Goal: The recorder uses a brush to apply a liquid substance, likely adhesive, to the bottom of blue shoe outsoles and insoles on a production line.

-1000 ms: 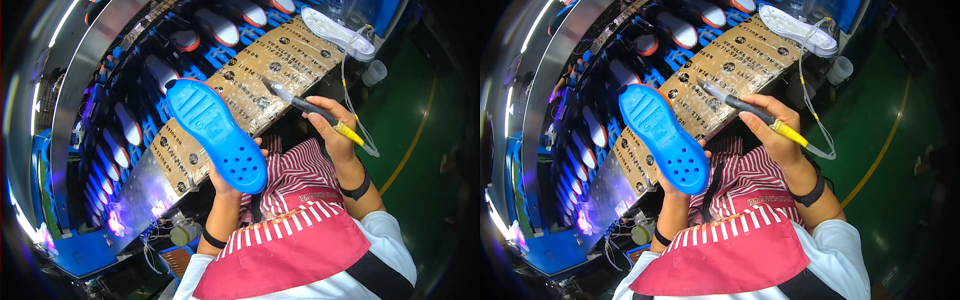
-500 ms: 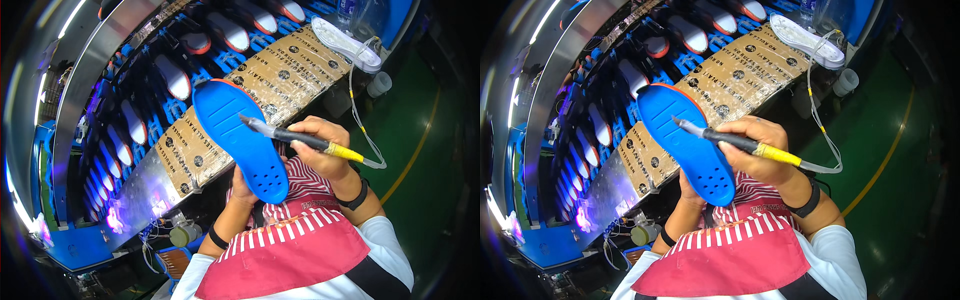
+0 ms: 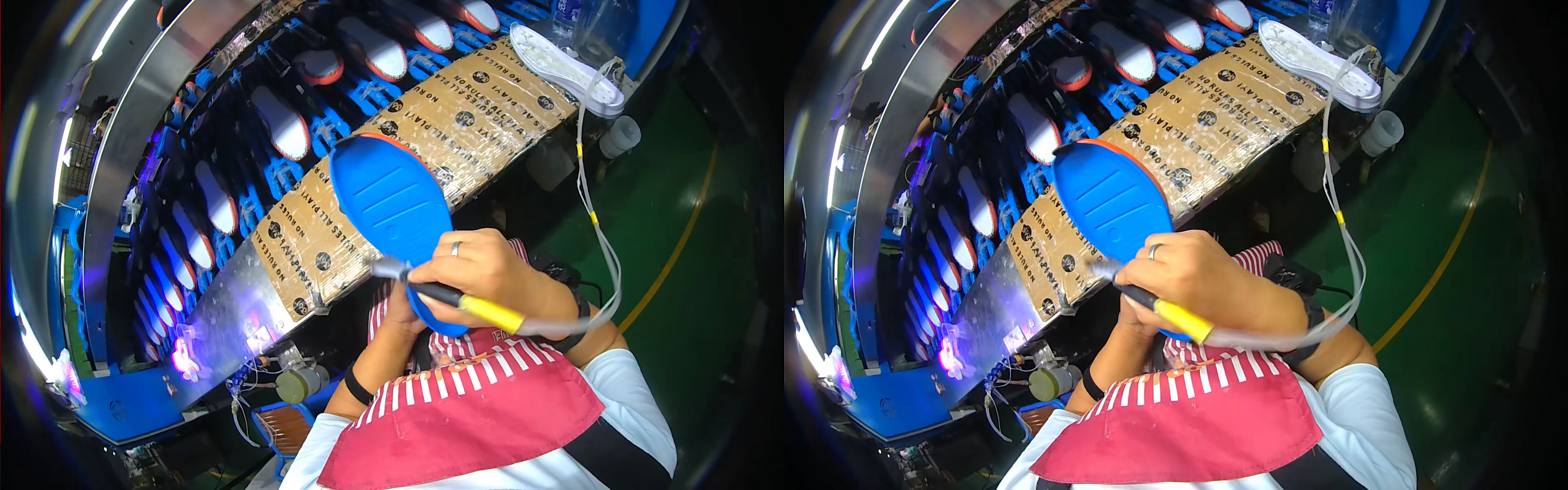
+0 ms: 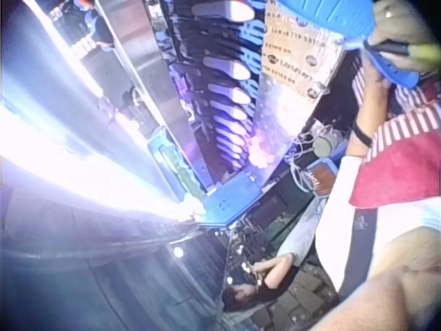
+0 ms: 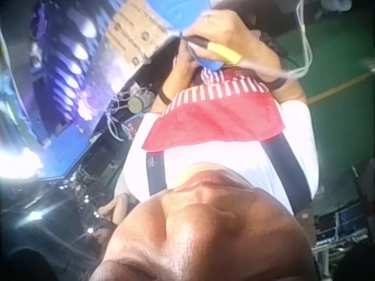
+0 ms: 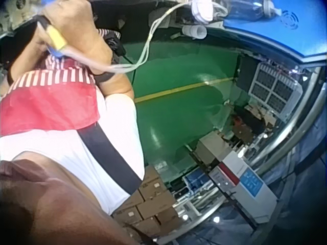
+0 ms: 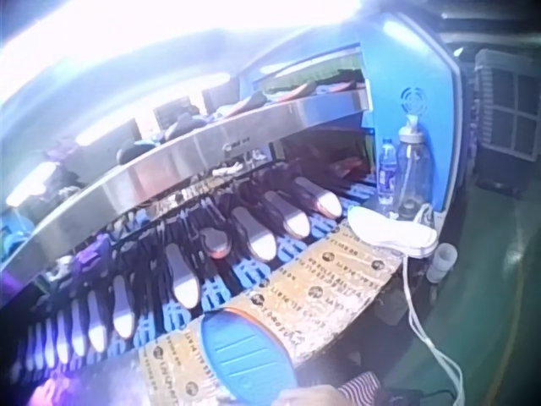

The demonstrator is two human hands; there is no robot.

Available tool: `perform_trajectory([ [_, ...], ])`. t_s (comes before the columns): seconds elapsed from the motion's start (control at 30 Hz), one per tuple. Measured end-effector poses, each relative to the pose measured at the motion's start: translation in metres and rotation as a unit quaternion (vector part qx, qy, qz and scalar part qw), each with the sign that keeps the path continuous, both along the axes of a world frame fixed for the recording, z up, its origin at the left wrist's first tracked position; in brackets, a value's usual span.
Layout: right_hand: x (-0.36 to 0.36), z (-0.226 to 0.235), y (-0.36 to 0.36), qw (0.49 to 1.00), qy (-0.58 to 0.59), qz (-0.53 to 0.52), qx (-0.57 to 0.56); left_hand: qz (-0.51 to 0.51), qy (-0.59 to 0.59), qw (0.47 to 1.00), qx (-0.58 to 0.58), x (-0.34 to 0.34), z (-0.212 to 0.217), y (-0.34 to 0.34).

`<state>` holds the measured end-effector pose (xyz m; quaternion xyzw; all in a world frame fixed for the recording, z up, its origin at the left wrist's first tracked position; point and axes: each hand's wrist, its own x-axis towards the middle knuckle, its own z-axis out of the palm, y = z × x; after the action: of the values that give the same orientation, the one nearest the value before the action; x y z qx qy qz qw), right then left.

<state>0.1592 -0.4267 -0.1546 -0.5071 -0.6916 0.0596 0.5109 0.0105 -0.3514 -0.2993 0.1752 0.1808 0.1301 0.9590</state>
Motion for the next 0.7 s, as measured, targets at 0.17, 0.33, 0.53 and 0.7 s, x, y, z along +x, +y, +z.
perform_trajectory([
  [0.17,0.009,0.008,-0.002,0.995,0.085,-0.04,0.025,0.048,-0.023,0.995,0.081,-0.001,0.017,0.006],
  [0.33,-0.009,-0.012,-0.004,0.999,-0.013,-0.045,0.019,0.071,-0.048,0.988,0.126,0.004,0.031,0.009],
  [0.53,-0.005,-0.018,-0.002,0.995,0.066,-0.039,0.064,0.086,-0.248,0.965,-0.017,0.021,0.058,0.014],
  [0.7,-0.023,-0.025,-0.003,0.997,0.047,0.018,0.055,0.065,-0.16,0.983,0.07,0.012,0.04,0.027],
])
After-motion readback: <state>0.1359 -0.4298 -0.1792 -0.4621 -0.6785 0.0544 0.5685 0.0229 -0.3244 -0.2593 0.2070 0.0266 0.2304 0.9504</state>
